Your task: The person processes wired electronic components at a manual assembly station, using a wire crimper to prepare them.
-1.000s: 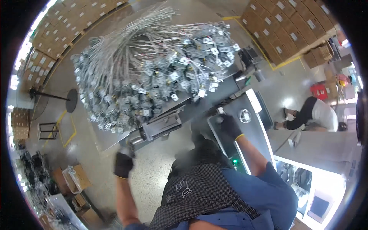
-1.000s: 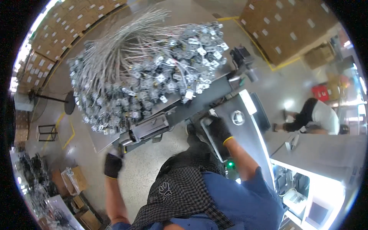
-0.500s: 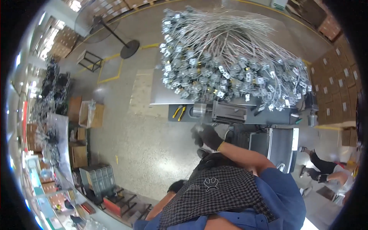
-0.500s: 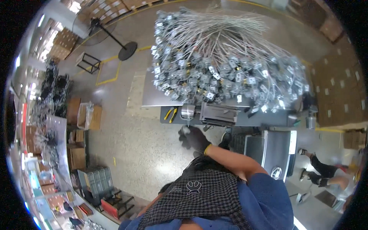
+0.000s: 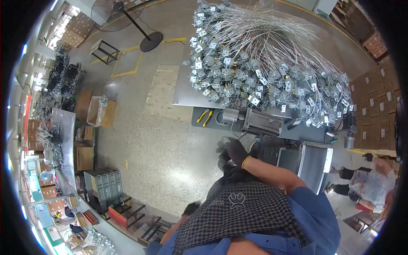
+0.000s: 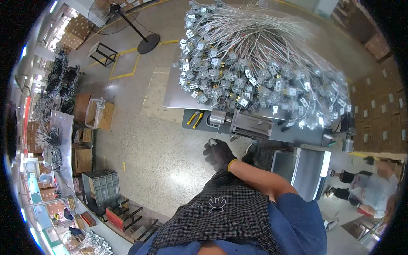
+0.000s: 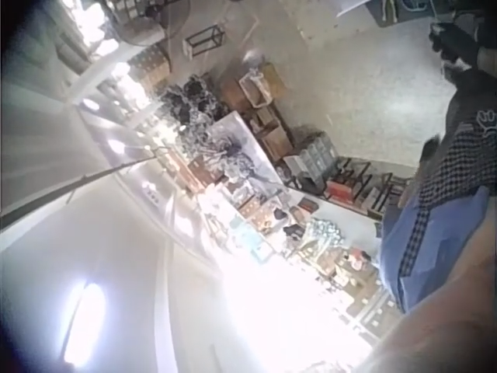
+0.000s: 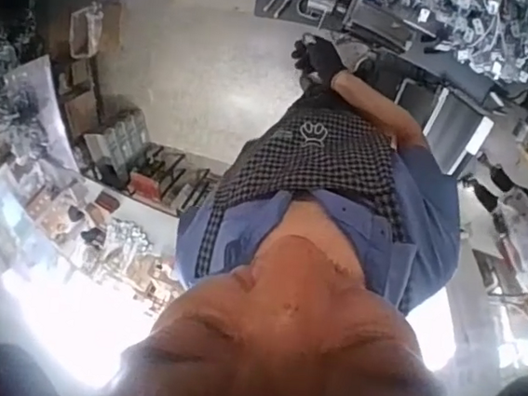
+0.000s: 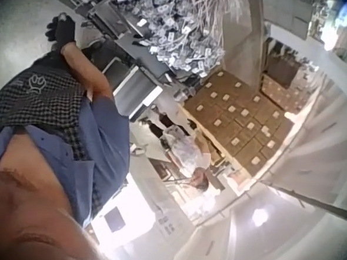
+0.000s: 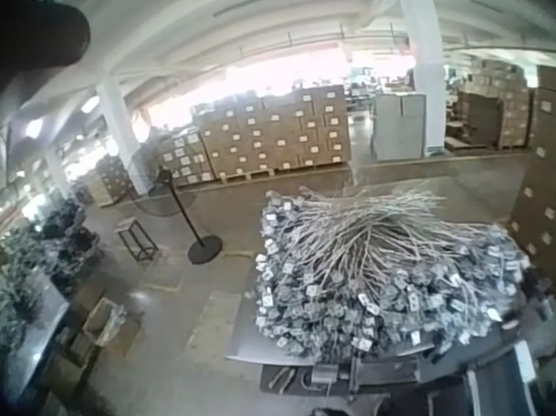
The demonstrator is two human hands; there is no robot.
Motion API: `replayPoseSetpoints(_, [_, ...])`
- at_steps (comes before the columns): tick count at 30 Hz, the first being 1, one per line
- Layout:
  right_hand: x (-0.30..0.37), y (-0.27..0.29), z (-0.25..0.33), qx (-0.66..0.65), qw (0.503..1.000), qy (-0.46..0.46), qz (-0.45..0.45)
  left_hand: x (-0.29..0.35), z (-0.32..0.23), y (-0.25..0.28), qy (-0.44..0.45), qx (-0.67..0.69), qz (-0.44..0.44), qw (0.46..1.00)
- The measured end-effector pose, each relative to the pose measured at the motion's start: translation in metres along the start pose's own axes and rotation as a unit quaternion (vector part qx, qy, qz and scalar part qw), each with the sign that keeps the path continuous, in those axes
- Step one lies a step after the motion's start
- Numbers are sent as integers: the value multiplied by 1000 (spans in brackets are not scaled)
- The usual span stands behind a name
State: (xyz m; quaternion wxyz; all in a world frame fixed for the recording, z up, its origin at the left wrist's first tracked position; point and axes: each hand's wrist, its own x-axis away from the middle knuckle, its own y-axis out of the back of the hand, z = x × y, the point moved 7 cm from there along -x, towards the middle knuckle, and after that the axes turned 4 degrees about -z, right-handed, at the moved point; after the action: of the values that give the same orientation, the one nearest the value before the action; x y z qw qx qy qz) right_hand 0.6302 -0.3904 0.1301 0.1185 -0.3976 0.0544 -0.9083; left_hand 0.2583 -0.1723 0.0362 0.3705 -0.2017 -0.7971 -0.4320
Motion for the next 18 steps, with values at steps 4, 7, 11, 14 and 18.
replayPoseSetpoints(4, [12, -32, 14, 25, 997, 0, 75, -112, -43, 16, -191, 142, -175, 955])
replayPoseSetpoints(7, [16, 15, 27, 134, 983, 128, 5, -151, -158, 99, -140, 443, -54, 884])
replayPoseSetpoints(11, [60, 46, 109, 279, 836, 451, -141, -181, -263, 207, -207, 285, -254, 901])
replayPoseSetpoints(14, [66, 18, 160, 488, 574, 618, -224, -198, -279, 245, -247, 232, -277, 899])
replayPoseSetpoints(18, [-16, 17, 163, 652, 626, 425, -44, -185, -283, 247, -140, 455, -224, 850])
